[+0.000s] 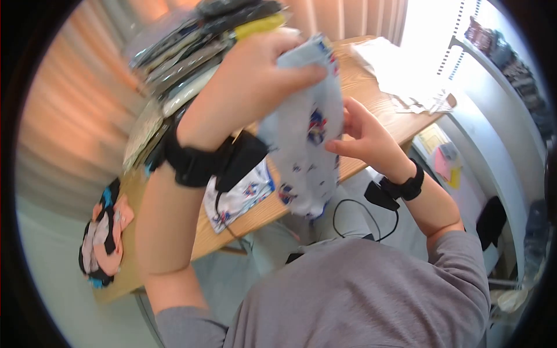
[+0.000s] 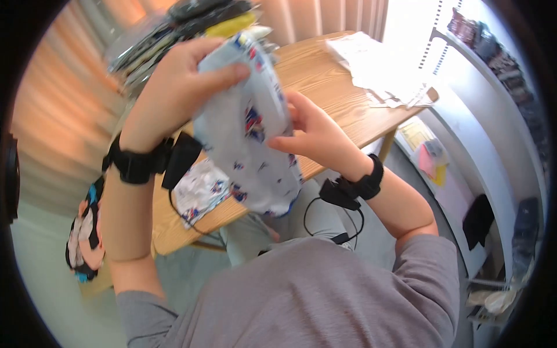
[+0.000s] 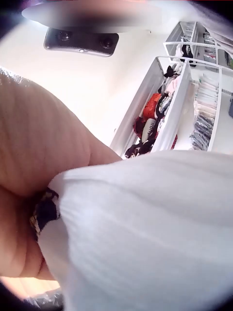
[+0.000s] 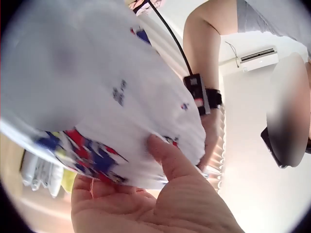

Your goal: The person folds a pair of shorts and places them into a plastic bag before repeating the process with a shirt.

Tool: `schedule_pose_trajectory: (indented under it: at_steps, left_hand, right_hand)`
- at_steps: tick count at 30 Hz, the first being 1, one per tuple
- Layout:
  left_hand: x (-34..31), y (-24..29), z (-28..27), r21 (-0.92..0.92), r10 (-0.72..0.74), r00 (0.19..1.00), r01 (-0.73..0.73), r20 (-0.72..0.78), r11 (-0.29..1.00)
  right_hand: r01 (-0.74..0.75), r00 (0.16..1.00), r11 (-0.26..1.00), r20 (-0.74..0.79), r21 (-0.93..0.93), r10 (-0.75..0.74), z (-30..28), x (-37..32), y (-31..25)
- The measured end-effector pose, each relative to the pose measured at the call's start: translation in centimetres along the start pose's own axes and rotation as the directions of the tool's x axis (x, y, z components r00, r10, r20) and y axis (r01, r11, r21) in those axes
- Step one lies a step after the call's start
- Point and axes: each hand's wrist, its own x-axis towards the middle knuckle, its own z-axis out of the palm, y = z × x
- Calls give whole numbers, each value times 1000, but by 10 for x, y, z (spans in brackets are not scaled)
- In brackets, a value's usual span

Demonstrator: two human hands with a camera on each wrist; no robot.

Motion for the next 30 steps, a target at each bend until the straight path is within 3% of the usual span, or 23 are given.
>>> schedule_pose_trajectory:
  at_steps: [2, 3, 5, 6, 8, 13, 16, 18, 22, 25, 26, 27, 28, 30]
  left_hand:
    - [-3, 3, -7, -52, 64, 997, -67, -49, 996]
    - [-8, 11, -16, -37, 34, 997, -37, -65, 999]
    - [-12, 31, -33, -76, -152, 988, 151, -16, 986]
    - [-15, 34, -33, -72, -167, 986, 164, -28, 984]
    - [-18, 39, -31, -199, -275, 946, 240, -171, 950]
    - [-23, 14, -43, -140, -221, 943, 191, -248, 972]
    - [-24, -15, -53, -193, -230, 925, 176, -303, 965]
    - [-26, -29, -60, -197, -224, 917, 165, -329, 966]
    - [-35, -76, -70, -190, -175, 912, 110, -370, 976]
    - [-43, -93, -78, -206, -259, 921, 204, -291, 957]
    - [-49, -97, -81, -263, -372, 896, 308, -245, 914]
    - [-54, -102, -82, -315, -480, 857, 410, -188, 856]
    - [-58, -109, -79, -317, -480, 859, 412, -179, 854]
    - [-69, -133, -62, -588, -563, 817, 396, -126, 705]
  right_hand:
    - [-190, 979, 982, -74, -10, 189, 9, -6, 12]
    - [-282, 956, 954, -117, -102, 270, 9, -10, 24]
    - [-359, 930, 931, -103, -59, 352, 3, -14, 52]
    - [-434, 895, 901, -124, -26, 428, 2, -15, 62]
    - [-416, 902, 909, -129, -2, 412, 1, -16, 71]
    - [-410, 902, 912, -147, -3, 406, -8, -20, 72]
    - [-379, 925, 919, -52, -111, 375, -28, -29, 82]
    - [-497, 866, 861, 1, -105, 500, -37, -33, 85]
    - [-505, 863, 850, -110, -148, 494, -57, -38, 101]
    - [-498, 838, 837, -123, 225, 532, -71, -37, 108]
    - [-497, 837, 838, -128, 225, 531, -73, -36, 109]
    - [-526, 808, 786, -98, 325, 581, -76, -35, 108]
    - [-549, 777, 722, -63, 421, 627, -81, -33, 109]
    - [-570, 744, 692, -79, 442, 663, -95, -26, 121]
